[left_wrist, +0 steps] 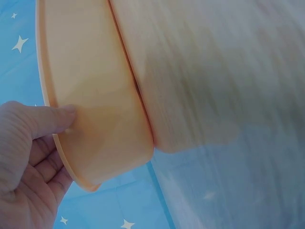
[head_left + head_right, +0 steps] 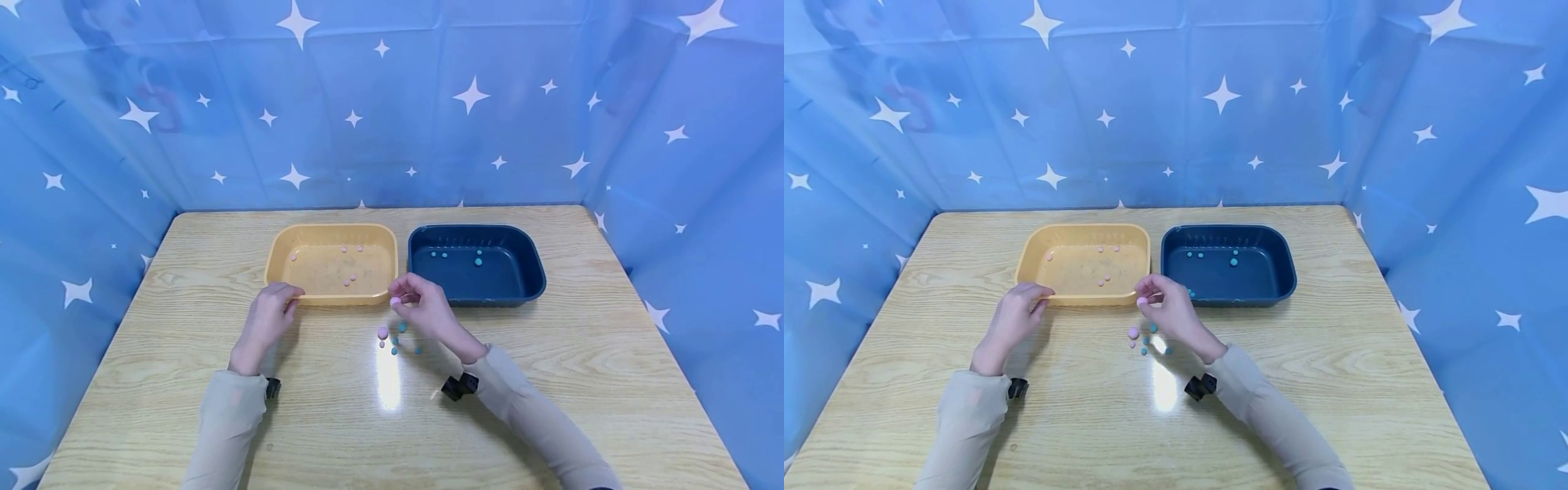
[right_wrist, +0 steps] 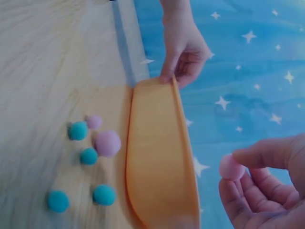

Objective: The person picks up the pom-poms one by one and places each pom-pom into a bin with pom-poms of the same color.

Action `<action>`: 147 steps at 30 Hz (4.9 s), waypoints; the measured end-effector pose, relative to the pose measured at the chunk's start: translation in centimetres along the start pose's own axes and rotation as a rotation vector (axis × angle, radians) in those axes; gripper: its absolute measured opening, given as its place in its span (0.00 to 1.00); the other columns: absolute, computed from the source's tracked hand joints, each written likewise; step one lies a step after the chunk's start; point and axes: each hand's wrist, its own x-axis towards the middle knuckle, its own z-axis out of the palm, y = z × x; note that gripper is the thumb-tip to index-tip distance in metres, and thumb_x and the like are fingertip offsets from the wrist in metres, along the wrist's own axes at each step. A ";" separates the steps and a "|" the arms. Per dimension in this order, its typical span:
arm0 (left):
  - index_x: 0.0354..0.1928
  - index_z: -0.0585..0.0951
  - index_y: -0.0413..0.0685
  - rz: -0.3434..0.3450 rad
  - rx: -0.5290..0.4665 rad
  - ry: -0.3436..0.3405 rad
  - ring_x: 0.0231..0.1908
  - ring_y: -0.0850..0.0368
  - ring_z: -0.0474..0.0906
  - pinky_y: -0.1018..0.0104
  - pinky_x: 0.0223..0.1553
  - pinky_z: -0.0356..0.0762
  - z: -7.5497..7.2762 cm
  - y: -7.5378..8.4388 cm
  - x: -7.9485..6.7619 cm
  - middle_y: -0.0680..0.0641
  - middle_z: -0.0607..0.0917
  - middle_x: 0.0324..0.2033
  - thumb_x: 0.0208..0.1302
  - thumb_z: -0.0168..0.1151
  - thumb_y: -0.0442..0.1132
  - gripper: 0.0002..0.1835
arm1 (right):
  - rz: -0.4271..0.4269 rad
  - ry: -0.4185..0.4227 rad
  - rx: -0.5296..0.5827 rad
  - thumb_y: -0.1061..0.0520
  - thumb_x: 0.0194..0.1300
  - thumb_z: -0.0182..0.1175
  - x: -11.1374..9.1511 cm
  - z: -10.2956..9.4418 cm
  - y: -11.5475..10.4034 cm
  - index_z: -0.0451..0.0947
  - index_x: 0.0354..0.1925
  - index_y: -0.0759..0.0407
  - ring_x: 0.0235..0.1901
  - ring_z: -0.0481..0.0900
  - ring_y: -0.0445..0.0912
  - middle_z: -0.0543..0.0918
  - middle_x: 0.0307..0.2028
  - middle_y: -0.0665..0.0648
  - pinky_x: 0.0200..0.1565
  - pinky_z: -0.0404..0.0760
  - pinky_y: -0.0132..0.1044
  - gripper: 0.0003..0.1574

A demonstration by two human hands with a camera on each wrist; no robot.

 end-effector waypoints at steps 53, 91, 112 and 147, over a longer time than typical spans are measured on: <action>0.31 0.82 0.35 0.021 0.000 -0.003 0.32 0.45 0.79 0.53 0.37 0.77 0.2 -0.4 0.0 0.41 0.84 0.29 0.46 0.63 0.19 0.09 | 0.132 0.083 0.416 0.66 0.61 0.60 8.2 2.8 -1.6 0.75 0.43 0.71 0.39 0.78 0.43 0.79 0.39 0.59 0.48 0.77 0.34 0.12; 0.31 0.82 0.34 0.003 0.018 0.000 0.33 0.44 0.79 0.51 0.38 0.76 0.2 -0.3 0.1 0.40 0.83 0.29 0.45 0.64 0.18 0.10 | 0.347 0.134 0.418 0.63 0.60 0.62 12.9 5.1 -0.9 0.76 0.43 0.63 0.39 0.78 0.46 0.80 0.38 0.56 0.52 0.76 0.40 0.12; 0.31 0.82 0.35 0.011 0.016 -0.006 0.33 0.44 0.79 0.52 0.38 0.77 0.1 -0.3 0.1 0.40 0.84 0.29 0.46 0.63 0.20 0.09 | 0.396 0.160 0.389 0.64 0.60 0.62 14.4 6.2 0.3 0.76 0.41 0.63 0.36 0.75 0.45 0.79 0.35 0.55 0.45 0.75 0.33 0.10; 0.30 0.82 0.35 0.012 0.014 0.000 0.32 0.44 0.79 0.52 0.37 0.76 0.2 -0.4 0.1 0.40 0.84 0.29 0.45 0.64 0.19 0.09 | 0.451 0.171 0.382 0.63 0.61 0.61 14.3 5.5 0.7 0.77 0.43 0.62 0.38 0.77 0.45 0.80 0.38 0.56 0.48 0.78 0.35 0.10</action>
